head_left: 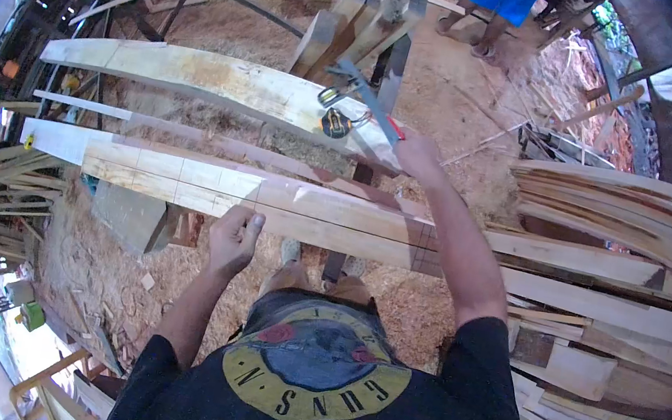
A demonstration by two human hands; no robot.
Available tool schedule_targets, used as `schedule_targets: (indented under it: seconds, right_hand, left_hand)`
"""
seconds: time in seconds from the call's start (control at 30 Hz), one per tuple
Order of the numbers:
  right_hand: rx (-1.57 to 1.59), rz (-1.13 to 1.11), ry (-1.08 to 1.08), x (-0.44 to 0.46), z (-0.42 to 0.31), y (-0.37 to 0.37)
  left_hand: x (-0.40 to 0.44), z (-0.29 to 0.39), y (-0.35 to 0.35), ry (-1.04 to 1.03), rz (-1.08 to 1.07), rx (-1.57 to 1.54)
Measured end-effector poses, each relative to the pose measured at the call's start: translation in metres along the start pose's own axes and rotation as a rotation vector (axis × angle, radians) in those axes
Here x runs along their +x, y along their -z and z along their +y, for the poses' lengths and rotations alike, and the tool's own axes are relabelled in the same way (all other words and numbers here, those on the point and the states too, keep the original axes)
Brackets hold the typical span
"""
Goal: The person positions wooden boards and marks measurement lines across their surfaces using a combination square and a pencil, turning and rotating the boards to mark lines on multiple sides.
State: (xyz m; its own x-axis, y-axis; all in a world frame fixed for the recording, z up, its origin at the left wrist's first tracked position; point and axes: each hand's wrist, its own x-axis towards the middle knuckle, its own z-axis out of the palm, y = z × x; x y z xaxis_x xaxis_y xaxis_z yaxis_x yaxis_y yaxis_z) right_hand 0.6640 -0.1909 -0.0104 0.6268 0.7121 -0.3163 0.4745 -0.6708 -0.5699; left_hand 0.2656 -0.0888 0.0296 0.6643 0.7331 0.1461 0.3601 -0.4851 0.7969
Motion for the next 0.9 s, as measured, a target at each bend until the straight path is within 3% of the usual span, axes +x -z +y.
schedule_targets:
  seconds: [0.17, 0.4, 0.47, 0.53, 0.6, 0.67, 0.73, 0.83, 0.9]
  right_hand:
    - [-0.263, -0.048, 0.071, 0.038, 0.001, -0.032]
    - [-0.420, -0.015, 0.124, 0.034, 0.007, -0.024]
    - [-0.332, 0.169, 0.032, 0.015, 0.016, 0.011]
    - [0.037, 0.393, -0.019, -0.023, 0.058, 0.050]
    - [0.461, 0.460, -0.113, -0.078, 0.092, 0.092]
    - [0.604, 0.615, -0.381, -0.132, 0.121, 0.115]
    - [0.645, 0.717, -0.430, -0.180, 0.164, 0.112]
    - [0.510, 0.651, -0.532, -0.239, 0.233, 0.070]
    - [0.541, 0.643, -0.591, -0.268, 0.228, 0.044]
  left_hand:
    - [-0.003, 0.004, 0.022, -0.052, -0.001, 0.033]
    - [0.004, -0.031, 0.056, -0.113, -0.057, 0.212]
    - [0.017, -0.048, 0.070, -0.100, -0.055, 0.214]
    - [0.028, -0.066, 0.086, -0.099, -0.033, 0.281]
    - [0.034, -0.076, 0.101, -0.126, -0.036, 0.379]
    - [0.041, -0.078, 0.108, -0.171, -0.040, 0.469]
    - [0.047, -0.066, 0.101, -0.208, -0.123, 0.464]
    - [0.055, -0.060, 0.089, -0.285, -0.263, 0.492]
    - [0.061, -0.058, 0.080, -0.393, -0.312, 0.515]
